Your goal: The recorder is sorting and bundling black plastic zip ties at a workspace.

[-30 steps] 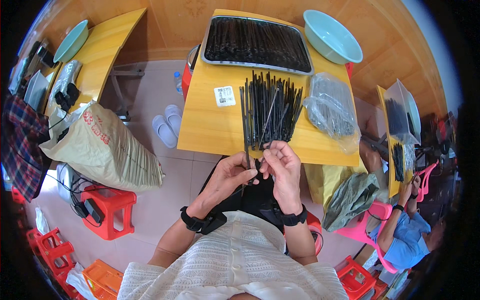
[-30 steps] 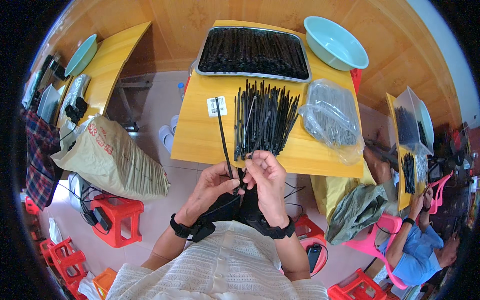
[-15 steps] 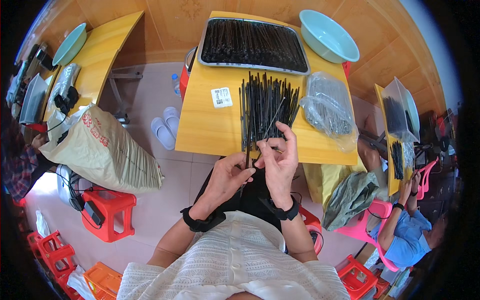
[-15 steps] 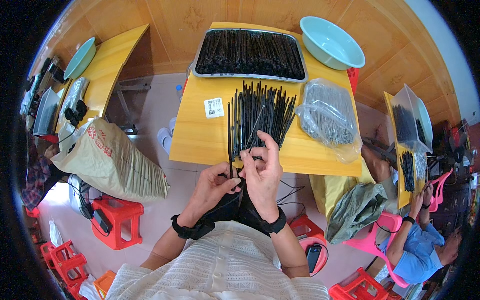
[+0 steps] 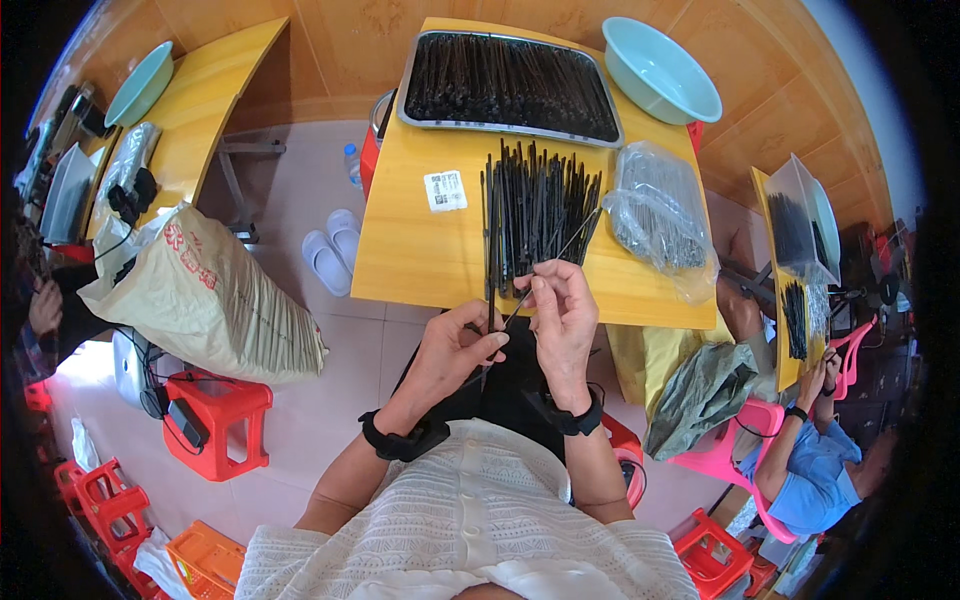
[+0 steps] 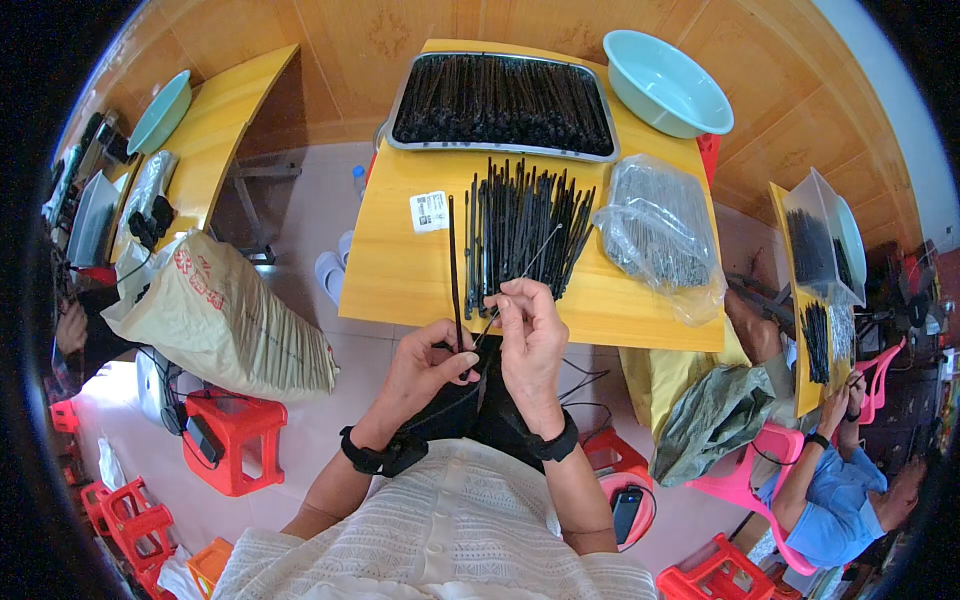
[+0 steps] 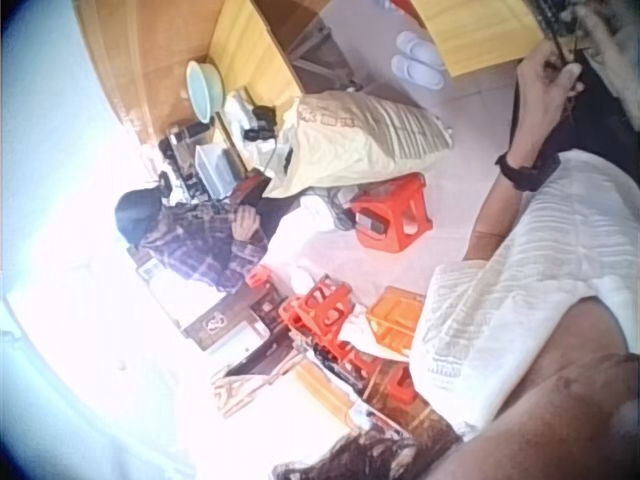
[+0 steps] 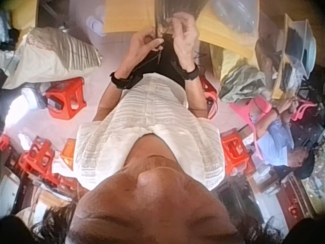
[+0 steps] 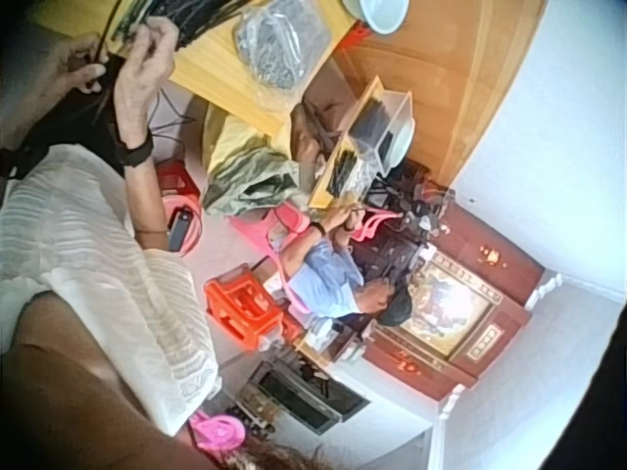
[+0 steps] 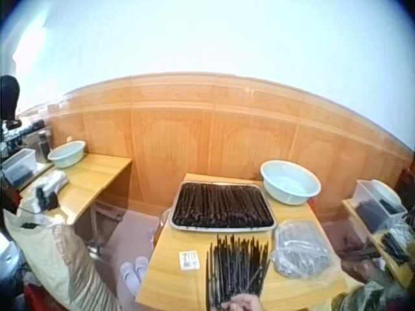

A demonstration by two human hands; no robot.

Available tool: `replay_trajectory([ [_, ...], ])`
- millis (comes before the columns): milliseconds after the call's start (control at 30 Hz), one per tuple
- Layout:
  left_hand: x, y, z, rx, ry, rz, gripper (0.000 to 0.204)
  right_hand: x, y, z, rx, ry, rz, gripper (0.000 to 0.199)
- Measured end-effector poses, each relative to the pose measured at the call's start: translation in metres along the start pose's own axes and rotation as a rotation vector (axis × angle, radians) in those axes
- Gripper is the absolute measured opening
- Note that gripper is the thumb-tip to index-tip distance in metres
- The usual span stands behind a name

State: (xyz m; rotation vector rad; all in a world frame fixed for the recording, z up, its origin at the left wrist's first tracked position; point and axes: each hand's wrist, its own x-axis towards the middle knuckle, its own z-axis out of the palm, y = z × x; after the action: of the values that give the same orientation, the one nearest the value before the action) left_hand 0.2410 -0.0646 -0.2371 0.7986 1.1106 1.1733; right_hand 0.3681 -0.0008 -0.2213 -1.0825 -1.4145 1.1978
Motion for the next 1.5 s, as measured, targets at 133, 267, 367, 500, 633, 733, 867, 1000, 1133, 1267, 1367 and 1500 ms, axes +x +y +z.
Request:
replay_trajectory([
  [133, -0.002, 0.005, 0.002, -0.092, -0.031, -0.015, 0.007, 0.000, -0.002, -0.003, 0.044, -0.034, 0.057, 0.014],
  [267, -0.001, 0.004, 0.002, -0.070, 0.000, -0.003, 0.007, -0.001, -0.001, -0.002, 0.073, -0.055, 0.056, 0.014],
  [367, -0.002, 0.002, 0.002, -0.101, 0.011, 0.016, 0.007, -0.002, -0.003, -0.002, 0.074, -0.063, 0.071, 0.016],
  [500, -0.003, 0.003, 0.001, -0.094, 0.006, 0.020, 0.006, -0.001, -0.004, -0.001, 0.061, -0.081, 0.039, 0.022],
  [633, -0.002, 0.003, 0.001, -0.087, 0.004, 0.020, 0.004, -0.002, -0.001, -0.002, 0.045, -0.084, 0.021, 0.028],
  [733, -0.002, -0.001, 0.001, -0.097, 0.002, 0.048, 0.005, -0.002, 0.000, -0.002, 0.065, -0.070, 0.022, 0.029],
  [867, -0.002, 0.004, 0.002, -0.073, 0.004, 0.011, 0.007, -0.003, 0.001, -0.003, 0.062, -0.068, 0.017, 0.029],
  [1000, -0.003, 0.006, 0.005, -0.058, 0.021, 0.023, 0.005, -0.004, -0.001, -0.004, 0.050, -0.079, 0.030, 0.029],
  [1133, -0.002, 0.007, 0.006, -0.069, 0.058, 0.001, 0.003, -0.007, -0.002, -0.001, 0.060, -0.101, 0.021, 0.029],
  [1267, 0.000, 0.003, 0.004, -0.082, 0.042, 0.022, 0.004, -0.009, 0.000, -0.002, 0.048, -0.106, 0.033, 0.029],
  [1367, 0.000, 0.002, 0.003, -0.094, 0.042, 0.015, 0.005, -0.011, 0.003, -0.002, 0.044, -0.104, 0.029, 0.030],
  [1500, 0.000, -0.001, 0.002, -0.104, 0.042, -0.003, 0.007, -0.012, 0.006, -0.001, 0.030, -0.094, 0.020, 0.036],
])
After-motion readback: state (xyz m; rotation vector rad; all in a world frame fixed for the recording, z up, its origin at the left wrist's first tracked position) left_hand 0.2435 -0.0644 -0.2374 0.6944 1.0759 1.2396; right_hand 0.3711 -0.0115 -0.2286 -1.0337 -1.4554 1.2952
